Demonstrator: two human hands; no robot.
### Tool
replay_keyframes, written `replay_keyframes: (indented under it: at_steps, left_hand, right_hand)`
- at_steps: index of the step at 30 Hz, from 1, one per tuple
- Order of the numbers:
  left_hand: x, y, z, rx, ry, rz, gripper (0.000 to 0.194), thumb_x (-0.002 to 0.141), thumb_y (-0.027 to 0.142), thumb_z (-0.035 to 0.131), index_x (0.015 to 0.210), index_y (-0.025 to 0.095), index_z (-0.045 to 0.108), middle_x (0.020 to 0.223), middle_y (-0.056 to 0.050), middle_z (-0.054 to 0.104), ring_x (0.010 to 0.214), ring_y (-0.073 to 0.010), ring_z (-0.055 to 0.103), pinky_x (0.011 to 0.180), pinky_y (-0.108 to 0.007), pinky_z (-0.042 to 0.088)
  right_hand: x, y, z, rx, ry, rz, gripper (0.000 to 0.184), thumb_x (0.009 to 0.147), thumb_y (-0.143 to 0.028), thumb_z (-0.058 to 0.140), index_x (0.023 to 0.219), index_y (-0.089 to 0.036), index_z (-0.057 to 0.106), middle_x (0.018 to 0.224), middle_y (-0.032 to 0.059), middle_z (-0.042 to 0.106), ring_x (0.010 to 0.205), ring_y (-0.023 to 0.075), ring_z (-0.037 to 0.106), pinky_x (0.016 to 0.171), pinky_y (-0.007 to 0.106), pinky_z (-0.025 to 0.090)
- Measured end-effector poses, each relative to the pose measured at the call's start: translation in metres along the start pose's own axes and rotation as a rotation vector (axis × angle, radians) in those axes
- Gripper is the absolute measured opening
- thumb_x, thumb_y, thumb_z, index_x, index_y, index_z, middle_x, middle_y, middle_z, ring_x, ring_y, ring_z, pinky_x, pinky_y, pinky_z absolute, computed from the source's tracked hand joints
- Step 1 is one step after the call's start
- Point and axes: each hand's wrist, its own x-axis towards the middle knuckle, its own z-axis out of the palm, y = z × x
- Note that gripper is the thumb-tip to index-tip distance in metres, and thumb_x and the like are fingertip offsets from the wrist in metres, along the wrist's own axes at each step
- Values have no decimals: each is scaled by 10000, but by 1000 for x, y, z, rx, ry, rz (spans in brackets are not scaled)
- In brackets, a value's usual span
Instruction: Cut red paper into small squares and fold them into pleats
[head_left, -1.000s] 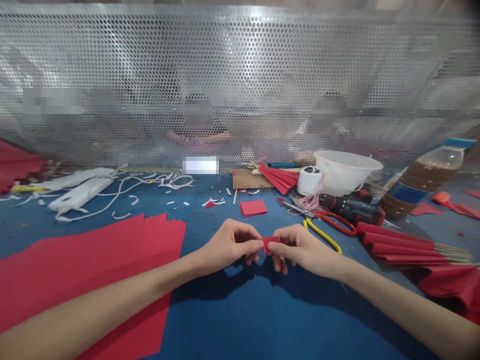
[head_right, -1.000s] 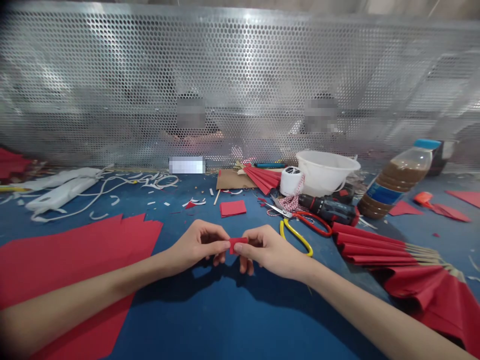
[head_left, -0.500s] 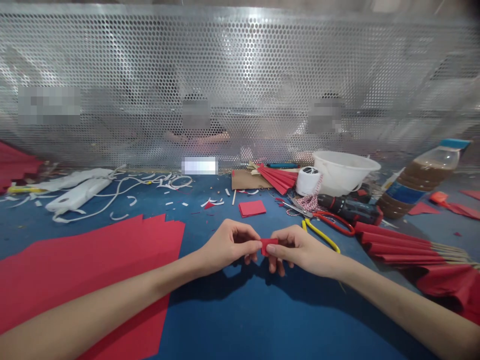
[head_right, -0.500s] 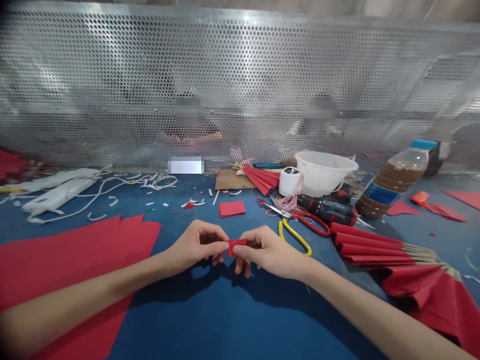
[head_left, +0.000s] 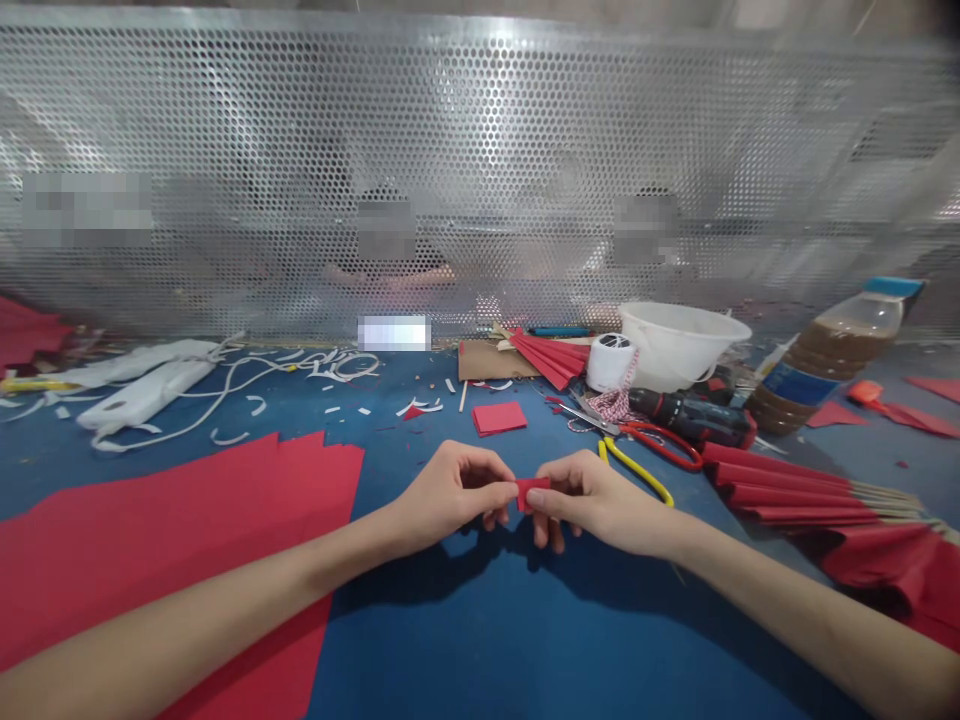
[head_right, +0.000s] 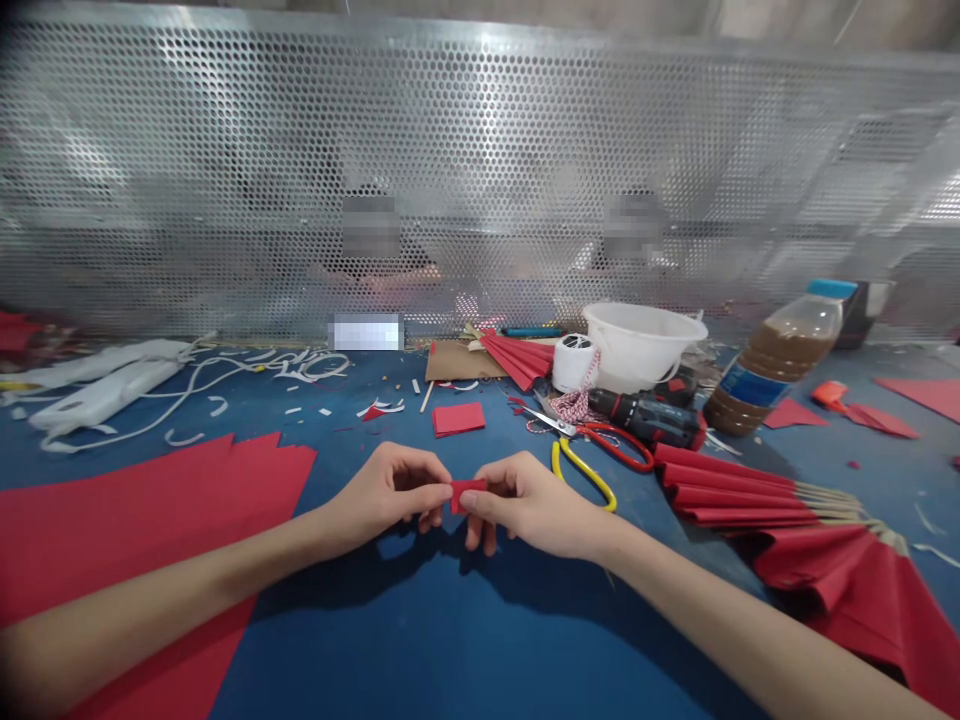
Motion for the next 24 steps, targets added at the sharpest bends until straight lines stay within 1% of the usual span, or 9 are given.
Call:
replay_keyframes:
  at_steps: [5,12,17,21,24]
  left_hand:
    - [0,-1,-1,6,5,-5,114,840,219,645,790,133,699,621,-3,669,529,-94,587,488,-178,400]
    - [-1,2,2,48,7,-21,164,853,254,631,772,128,697,634,-18,669,542,-104,585,509,-196,406]
    - [0,-4,2,89,54,-11,175,880,263,597,788,138,677,635,-7,665,527,-96,570,491,-187,399]
    - [2,-9,1,90,116,-5,186,882,274,591,763,145,654,604,3,641,500,-93,554,451,-178,362]
    - [2,-9,1,85,122,-9,194,879,285,590,758,146,653,600,4,632,500,-95,549,446,-179,358]
  right_hand:
    - [0,-1,2,-2,4,5,365,936,-481,613,860,-132,691,754,71,759,581,126,661,488,190,400]
    - [0,0,6,-20,39,19,321,948,-426,606,818,-143,681,710,52,749,564,119,652,493,189,407]
    - [2,2,6,-8,78,18,320,961,-420,581,847,-141,687,714,49,742,559,115,652,474,181,401]
    - [4,5,5,31,131,14,368,953,-467,574,804,-140,656,719,55,742,537,115,648,455,184,399]
    - [4,7,5,33,147,3,390,936,-490,589,764,-143,637,713,60,745,536,122,656,442,186,390]
